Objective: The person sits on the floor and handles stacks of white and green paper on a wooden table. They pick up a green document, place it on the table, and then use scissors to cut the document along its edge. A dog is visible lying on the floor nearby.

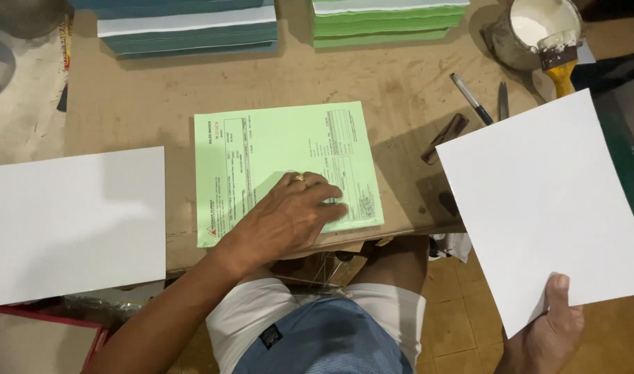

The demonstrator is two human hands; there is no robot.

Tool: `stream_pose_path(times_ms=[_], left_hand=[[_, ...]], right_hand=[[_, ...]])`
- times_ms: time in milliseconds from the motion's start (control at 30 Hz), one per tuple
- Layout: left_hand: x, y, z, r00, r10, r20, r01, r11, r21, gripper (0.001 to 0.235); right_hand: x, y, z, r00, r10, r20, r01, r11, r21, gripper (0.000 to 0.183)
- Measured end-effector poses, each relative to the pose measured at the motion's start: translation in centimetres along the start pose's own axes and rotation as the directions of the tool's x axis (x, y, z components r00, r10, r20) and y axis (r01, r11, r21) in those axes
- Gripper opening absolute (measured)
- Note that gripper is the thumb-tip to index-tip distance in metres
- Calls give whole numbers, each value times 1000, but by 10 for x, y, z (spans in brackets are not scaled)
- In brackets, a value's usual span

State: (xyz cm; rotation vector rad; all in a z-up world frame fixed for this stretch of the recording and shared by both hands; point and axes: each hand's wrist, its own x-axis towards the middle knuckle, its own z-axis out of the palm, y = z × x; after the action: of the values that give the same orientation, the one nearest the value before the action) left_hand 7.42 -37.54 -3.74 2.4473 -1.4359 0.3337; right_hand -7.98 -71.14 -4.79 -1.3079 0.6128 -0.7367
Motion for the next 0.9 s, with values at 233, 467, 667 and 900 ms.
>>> stream_pose_path(times_ms=[233, 467, 667, 900], left_hand=[[13, 10, 0, 996, -77, 34, 78, 997, -17, 22], [5, 37, -5, 992, -96, -86, 88, 991, -99, 7], [3, 15, -26, 975, -207, -83, 202, 977, -64, 22], [-20, 12, -51, 821, -515, -248, 391, 822, -414, 33]], right_hand=[[1, 6, 3, 1000, 23, 12, -24, 996, 82, 57], [0, 5, 2, 997, 58, -46, -53, 992, 117, 51], [0, -5, 15, 996, -26, 82, 16, 993, 119, 71], [7, -34, 79, 945, -40, 324, -2, 992, 127, 82]])
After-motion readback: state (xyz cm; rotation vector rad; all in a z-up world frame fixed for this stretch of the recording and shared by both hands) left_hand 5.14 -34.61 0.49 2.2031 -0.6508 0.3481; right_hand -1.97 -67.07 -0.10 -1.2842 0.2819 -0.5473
